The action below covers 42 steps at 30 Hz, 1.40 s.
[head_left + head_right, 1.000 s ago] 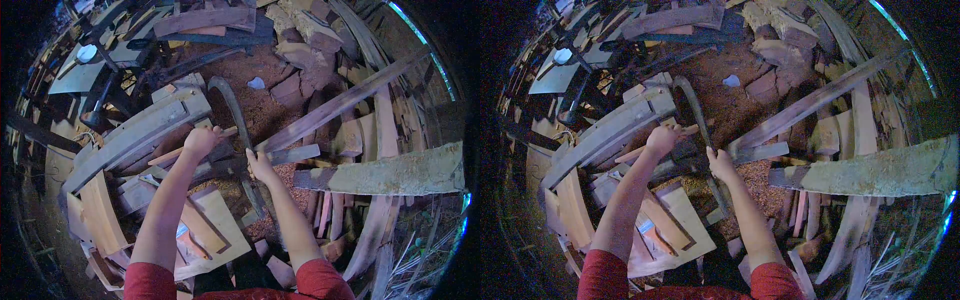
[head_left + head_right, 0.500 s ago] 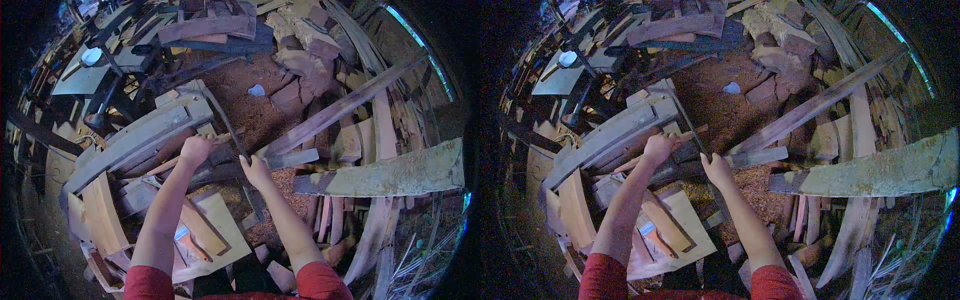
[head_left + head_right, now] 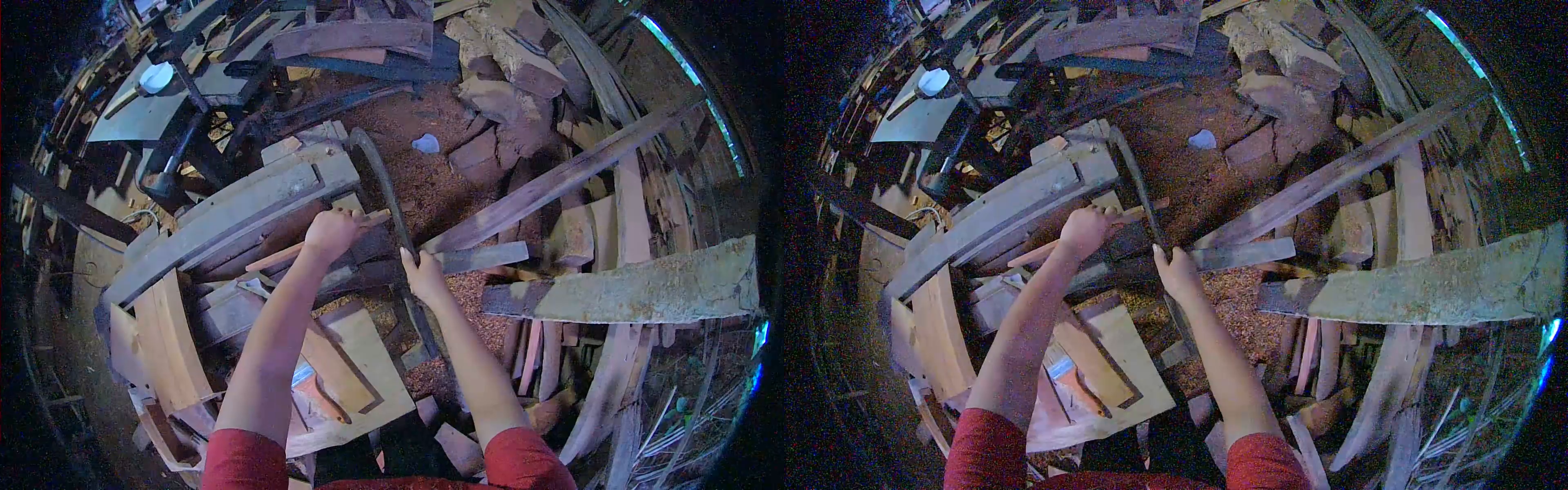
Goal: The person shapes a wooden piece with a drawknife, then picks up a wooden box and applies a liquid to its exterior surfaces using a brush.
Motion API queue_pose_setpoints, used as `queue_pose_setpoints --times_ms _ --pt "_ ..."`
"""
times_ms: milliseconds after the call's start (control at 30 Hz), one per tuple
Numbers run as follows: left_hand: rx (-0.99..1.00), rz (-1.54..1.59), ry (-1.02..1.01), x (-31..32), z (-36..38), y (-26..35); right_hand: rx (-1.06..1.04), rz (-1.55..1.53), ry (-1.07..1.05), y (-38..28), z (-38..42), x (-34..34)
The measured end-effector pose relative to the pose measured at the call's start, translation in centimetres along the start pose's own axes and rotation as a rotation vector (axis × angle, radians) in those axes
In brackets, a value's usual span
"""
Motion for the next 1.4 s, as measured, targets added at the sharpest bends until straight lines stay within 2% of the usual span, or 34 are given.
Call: queue_pose_setpoints --times_ms 167,267,367,467,533,600,633,767,867,900,1033,1133,1233,1300,1333,1400 --pt "-0.034 -0.005 -0.093 -0.4 -0.1 0.2 0.006 -0.051 0.017 1.0 -0.6 0.5" --pt "-0.063 -0.02 -0.108 -0.9 -0.1 0.3 -0.017 -0.055 0.074 -1.3 -0.1 -1.9" --pt "-0.085 -0.017 -0.1 -1.2 -0.1 0.3 -0.132 -0.149 0.201 -4.7 0.0 -5.4" --pt "-0.086 0.008 -0.066 -0.7 -0.1 0.1 -0.088 -0.292 0.226 -6.1 0.4 -7.1" --pt "-0.094 0.018 -0.05 -0.4 0.0 0.0 -0.098 -0.191 0.236 -4.2 -0.1 -5.4" --pt "-0.099 0.005 -0.068 -0.3 -0.2 0.1 -0.152 0.1 0.246 -3.7 0.9 -3.6" --pt "-0.1 0.002 -0.066 -0.4 -0.2 0.0 -0.084 0.179 0.094 -2.6 0.5 -2.9" --pt "-0.106 0.04 -0.113 -0.6 -0.3 0.4 0.036 0.024 0.012 -0.4 -0.5 -0.9" --pt "-0.136 0.066 -0.112 -0.8 -0.4 0.6 0.006 -0.091 0.022 2.9 -1.9 1.6" --pt "-0.152 0.086 -0.137 -0.6 -0.3 0.5 0.258 -0.284 -0.147 0.8 -0.3 0.5" --pt "-0.104 0.046 -0.038 -0.3 -0.1 0.3 0.336 -0.497 -0.196 -0.5 0.9 0.7" --pt "-0.071 -0.015 -0.021 -0.9 -0.2 0.8 0.302 -0.569 -0.234 -0.4 0.8 0.4" --pt "-0.086 -0.004 -0.018 -0.8 -0.2 0.4 0.258 -0.481 -0.211 -0.1 0.3 0.0" --pt "-0.106 0.009 -0.116 0.4 -0.1 0.2 0.029 -0.171 -0.002 0.9 -1.1 -0.5" --pt "-0.104 0.011 -0.12 0.4 -0.1 0.2 0.033 -0.171 -0.002 -0.9 -0.3 -1.9" --pt "-0.102 0.007 -0.117 0.4 -0.1 0.1 -0.157 0.034 0.155 -5.4 0.9 -5.8"
Point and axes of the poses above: each hand's wrist, its own z-axis away from the middle knuckle, its own x-axis out of the palm, y = z × x, the point moved 5 cm from there along -z, towards the middle knuckle, and after that the axes turned 10 degrees about y, right-handed, at the moved point
